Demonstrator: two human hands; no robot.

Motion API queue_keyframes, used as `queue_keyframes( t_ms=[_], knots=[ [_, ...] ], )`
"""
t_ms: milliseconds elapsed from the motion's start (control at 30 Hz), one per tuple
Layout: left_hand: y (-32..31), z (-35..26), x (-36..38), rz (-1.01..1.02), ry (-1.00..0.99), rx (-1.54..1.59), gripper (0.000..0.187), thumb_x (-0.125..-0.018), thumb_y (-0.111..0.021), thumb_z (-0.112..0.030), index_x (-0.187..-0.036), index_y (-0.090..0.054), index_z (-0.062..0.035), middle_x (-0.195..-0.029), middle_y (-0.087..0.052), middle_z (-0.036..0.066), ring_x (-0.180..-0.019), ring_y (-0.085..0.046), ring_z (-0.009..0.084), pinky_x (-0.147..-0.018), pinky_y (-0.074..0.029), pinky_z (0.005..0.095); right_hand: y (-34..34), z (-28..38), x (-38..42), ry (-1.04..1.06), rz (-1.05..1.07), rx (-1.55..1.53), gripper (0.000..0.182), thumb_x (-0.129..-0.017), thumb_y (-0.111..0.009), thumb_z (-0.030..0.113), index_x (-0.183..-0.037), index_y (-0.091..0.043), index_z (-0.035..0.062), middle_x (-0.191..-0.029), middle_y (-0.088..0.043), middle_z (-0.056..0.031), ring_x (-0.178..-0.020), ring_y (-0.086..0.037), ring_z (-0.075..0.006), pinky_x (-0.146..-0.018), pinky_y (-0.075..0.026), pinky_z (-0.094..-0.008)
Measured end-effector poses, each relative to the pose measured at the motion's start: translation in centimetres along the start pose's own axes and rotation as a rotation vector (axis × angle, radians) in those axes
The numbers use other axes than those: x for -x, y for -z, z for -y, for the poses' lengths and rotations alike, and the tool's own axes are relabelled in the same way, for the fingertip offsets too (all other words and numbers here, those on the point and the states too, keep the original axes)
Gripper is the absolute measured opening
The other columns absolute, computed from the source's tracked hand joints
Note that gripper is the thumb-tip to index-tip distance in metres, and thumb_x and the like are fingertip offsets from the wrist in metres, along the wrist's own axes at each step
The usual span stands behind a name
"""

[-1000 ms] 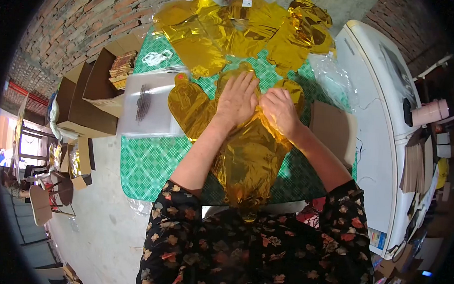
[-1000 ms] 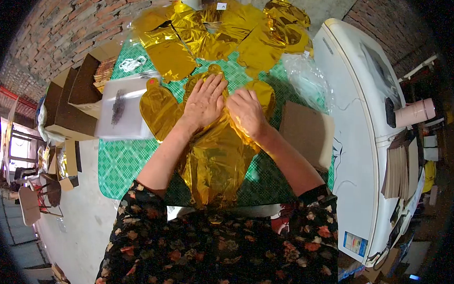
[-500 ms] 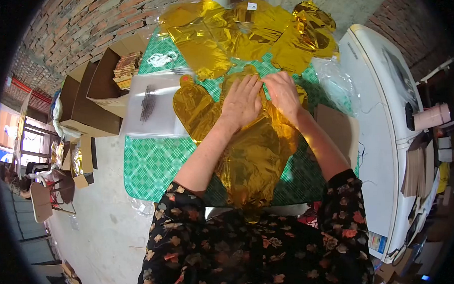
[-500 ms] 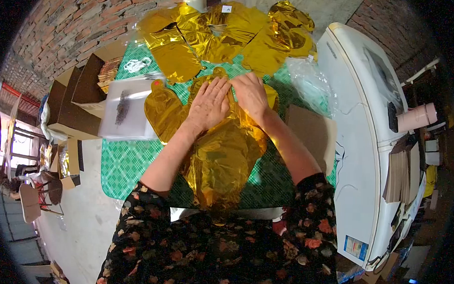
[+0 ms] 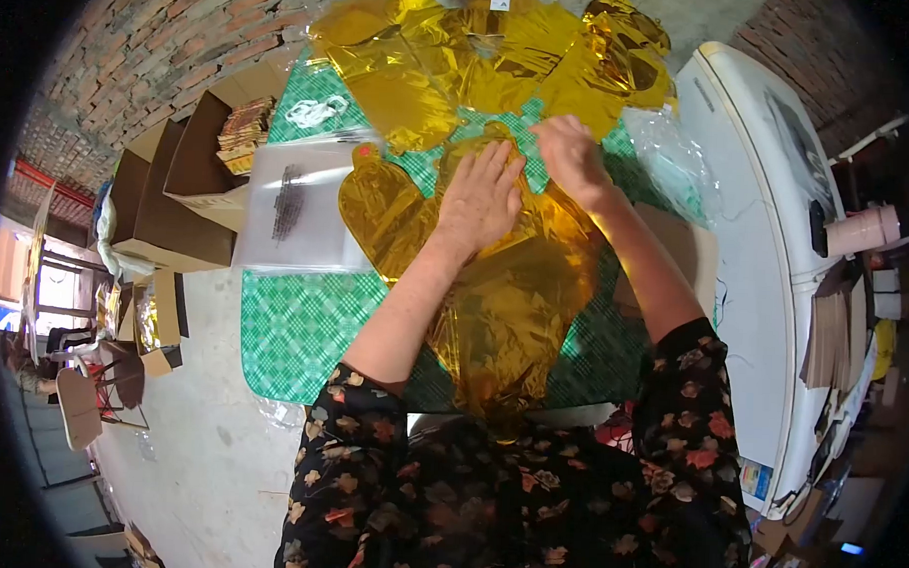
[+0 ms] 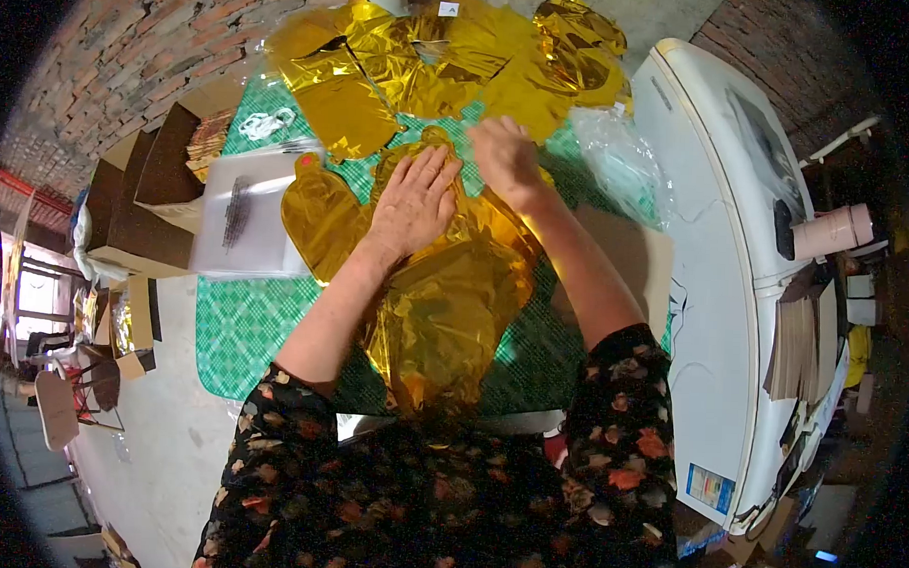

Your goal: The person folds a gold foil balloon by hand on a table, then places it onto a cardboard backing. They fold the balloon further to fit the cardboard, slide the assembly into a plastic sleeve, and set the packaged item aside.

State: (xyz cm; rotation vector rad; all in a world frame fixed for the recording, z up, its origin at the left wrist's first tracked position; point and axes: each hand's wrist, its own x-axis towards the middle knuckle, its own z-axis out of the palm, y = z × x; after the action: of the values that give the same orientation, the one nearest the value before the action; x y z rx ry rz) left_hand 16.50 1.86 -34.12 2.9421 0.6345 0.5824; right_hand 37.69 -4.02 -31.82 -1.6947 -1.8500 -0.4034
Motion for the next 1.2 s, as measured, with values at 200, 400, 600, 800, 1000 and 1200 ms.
queue_keyframes(
  t_ms=[200, 400, 600, 800, 1000, 1200],
  knots=[
    [0.2, 0.0, 0.1, 0.039, 0.013, -0.001, 0.056, -0.108, -0.038, -0.032, -0.161, -0.041, -0.0137, -0.170, -0.034, 0.012, -0.159, -0.027, 0.0279, -0.131, -0.018, 0.0477, 5.1, -2.0, 4.6, -0.048, 0.187, 0.389, 0.016, -0.082, -0.072, 0.012, -0.095, -0.064, 0.0049, -0.091, -0.064, -0.0146, -0.095, -0.062, -0.0380, -0.082, -0.051, -0.0502],
    [0.3, 0.2, -0.1, 0.079, 0.027, 0.030, 0.056, -0.111, -0.036, -0.037, -0.162, -0.039, -0.0144, -0.171, -0.032, 0.011, -0.160, -0.025, 0.0274, -0.131, -0.016, 0.0472, 6.2, -1.6, 6.9, -0.186, 0.230, 0.396, 0.020, -0.087, -0.071, 0.015, -0.100, -0.064, 0.0019, -0.093, -0.066, -0.0182, -0.095, -0.062, -0.0412, -0.084, -0.051, -0.0529],
    [0.7, 0.3, -0.4, 0.105, 0.032, 0.051, 0.060, -0.111, -0.037, -0.046, -0.162, -0.039, -0.0144, -0.171, -0.032, 0.011, -0.160, -0.025, 0.0275, -0.131, -0.016, 0.0473, 6.0, -3.4, 5.4, -0.495, 0.385, 0.094, 0.011, -0.090, -0.068, 0.013, -0.096, -0.068, 0.0044, -0.090, -0.069, -0.0174, -0.091, -0.067, -0.0394, -0.082, -0.053, -0.0462],
    [0.5, 0.3, -0.2, 0.093, 0.020, 0.039, 0.061, -0.111, -0.038, -0.049, -0.162, -0.040, -0.0143, -0.172, -0.031, 0.010, -0.159, -0.025, 0.0277, -0.131, -0.015, 0.0476, 7.7, -2.6, 4.5, -0.629, 0.250, -0.388, 0.020, -0.098, -0.067, 0.023, -0.100, -0.065, 0.0036, -0.091, -0.065, -0.0043, -0.089, -0.061, -0.0165, -0.081, -0.049, -0.0316],
    [0.1, 0.4, -0.2, 0.083, 0.009, -0.035, 0.062, -0.111, -0.037, -0.049, -0.161, -0.041, -0.0136, -0.172, -0.030, 0.010, -0.159, -0.025, 0.0273, -0.131, -0.016, 0.0474, 8.5, 2.9, 2.9, -0.731, 0.057, -0.910, 0.031, -0.097, -0.073, 0.034, -0.103, -0.066, 0.0035, -0.088, -0.063, -0.0014, -0.084, -0.062, -0.0168, -0.073, -0.052, -0.0332],
    [0.7, 0.2, -0.1, 0.076, 0.003, 0.008, 0.063, -0.110, -0.041, -0.047, -0.158, -0.043, -0.0068, -0.172, -0.030, 0.012, -0.159, -0.026, 0.0280, -0.130, -0.018, 0.0482, 6.7, 5.6, 6.4, -0.836, 0.027, -0.998, 0.049, -0.101, -0.062, 0.048, -0.121, -0.056, 0.0033, -0.106, -0.063, -0.0072, -0.094, -0.063, -0.0184, -0.073, -0.054, -0.0299]
  ],
)
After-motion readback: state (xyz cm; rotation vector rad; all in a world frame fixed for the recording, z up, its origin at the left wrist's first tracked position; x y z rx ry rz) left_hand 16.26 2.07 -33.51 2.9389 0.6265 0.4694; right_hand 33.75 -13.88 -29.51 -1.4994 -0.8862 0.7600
